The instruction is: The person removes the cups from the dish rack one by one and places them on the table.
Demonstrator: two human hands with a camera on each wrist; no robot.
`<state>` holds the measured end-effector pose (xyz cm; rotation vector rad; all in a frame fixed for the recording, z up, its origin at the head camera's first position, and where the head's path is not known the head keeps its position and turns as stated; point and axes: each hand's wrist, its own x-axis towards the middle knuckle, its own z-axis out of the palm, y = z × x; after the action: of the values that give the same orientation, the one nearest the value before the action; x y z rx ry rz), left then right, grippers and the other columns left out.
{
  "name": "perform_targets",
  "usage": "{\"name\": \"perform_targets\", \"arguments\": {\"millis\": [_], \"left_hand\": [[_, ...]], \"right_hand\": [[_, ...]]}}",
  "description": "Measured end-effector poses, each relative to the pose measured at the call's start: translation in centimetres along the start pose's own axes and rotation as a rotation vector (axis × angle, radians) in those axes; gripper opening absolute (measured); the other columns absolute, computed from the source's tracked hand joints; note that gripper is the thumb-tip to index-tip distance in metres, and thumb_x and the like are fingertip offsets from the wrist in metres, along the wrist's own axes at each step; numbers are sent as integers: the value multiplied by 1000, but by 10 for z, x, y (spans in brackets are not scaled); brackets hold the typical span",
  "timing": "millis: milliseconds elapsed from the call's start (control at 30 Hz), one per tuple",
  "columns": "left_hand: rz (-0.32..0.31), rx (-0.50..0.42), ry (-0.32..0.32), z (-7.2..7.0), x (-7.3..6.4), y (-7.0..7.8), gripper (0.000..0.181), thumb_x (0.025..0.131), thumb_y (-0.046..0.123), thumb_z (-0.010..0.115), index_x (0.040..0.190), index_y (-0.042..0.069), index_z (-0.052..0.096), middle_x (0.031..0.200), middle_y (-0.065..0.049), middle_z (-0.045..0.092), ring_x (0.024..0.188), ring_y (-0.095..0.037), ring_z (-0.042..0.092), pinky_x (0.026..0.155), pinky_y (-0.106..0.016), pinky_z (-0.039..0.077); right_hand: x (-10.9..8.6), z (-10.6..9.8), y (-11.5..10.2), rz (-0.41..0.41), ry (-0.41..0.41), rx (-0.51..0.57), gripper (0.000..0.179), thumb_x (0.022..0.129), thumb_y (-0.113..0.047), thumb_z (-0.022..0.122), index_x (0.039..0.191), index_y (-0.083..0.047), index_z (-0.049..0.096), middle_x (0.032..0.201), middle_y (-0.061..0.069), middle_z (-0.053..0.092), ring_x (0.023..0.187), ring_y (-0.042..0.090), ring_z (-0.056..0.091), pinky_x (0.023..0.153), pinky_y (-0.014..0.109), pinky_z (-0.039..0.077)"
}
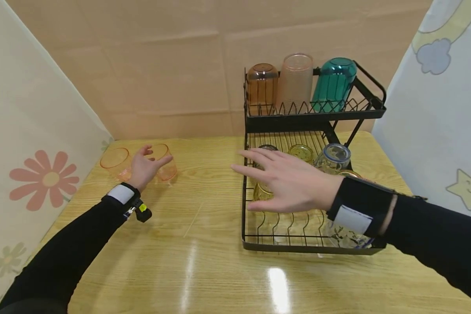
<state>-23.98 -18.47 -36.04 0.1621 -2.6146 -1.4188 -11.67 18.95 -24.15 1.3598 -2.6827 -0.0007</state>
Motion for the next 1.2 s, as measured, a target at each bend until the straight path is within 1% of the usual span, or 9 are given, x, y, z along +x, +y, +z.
{"name": "perform_targets", "arguments": {"millis": [233,467,633,700,800,900,967,1067,1200], "left_hand": [[-1,50,14,3,6,-12,91,69,51,71,140,12,29,130,-16,35,109,-29,40,80,-38,41],[32,138,58,1,8,-24,93,70,55,68,141,11,27,131,-18,33,107,-30,41,85,-41,38],[38,175,96,1,10,-28,93,69,56,68,140,10,29,129,-17,35,106,-30,42,85,-41,38],[38,169,103,2,11,-29,93,69,56,69,139,9,29,128,-17,36,106,-30,42,85,-41,38],[42,201,94,2,13,-29,93,70,56,67,140,9,28,129,-19,34,108,-32,42,87,-42,38],[70,291,50,-1,15,-28,94,75,57,63,142,5,23,133,-23,29,114,-36,40,91,-45,36],[127,383,29,-3,16,-27,93,78,55,61,141,0,21,135,-25,27,118,-39,36,94,-46,34],[238,598,14,-8,16,-24,92,81,53,58,140,-5,18,138,-27,24,125,-41,27,96,-50,30],[376,857,40,-13,14,-18,93,81,58,54,141,-3,18,143,-26,19,132,-39,13,97,-58,23]], "right_hand": [[-38,14,5,84,-18,7,79,83,-65,45,146,-29,15,152,2,4,135,29,11,100,53,20],[-59,9,6,124,66,2,83,79,-60,55,146,-26,18,152,3,7,135,28,14,100,53,23],[-73,3,12,159,124,36,84,77,-54,61,145,-24,22,151,5,11,134,29,15,101,52,19],[-80,1,15,179,141,54,85,76,-51,64,145,-24,23,151,6,11,134,30,14,102,52,17],[-90,-1,18,218,155,63,87,74,-48,67,145,-24,23,151,7,11,134,30,14,102,52,16],[-97,-1,21,253,150,52,87,73,-48,67,145,-25,23,151,6,11,134,29,15,102,52,17],[-101,-1,21,267,139,42,87,74,-48,66,145,-25,22,151,6,10,134,29,15,102,52,16],[-105,1,21,283,120,40,85,76,-48,65,145,-24,21,151,5,8,134,29,14,103,51,14],[-111,6,22,300,107,44,85,77,-48,64,146,-23,20,152,5,6,135,30,12,104,51,12]]}}
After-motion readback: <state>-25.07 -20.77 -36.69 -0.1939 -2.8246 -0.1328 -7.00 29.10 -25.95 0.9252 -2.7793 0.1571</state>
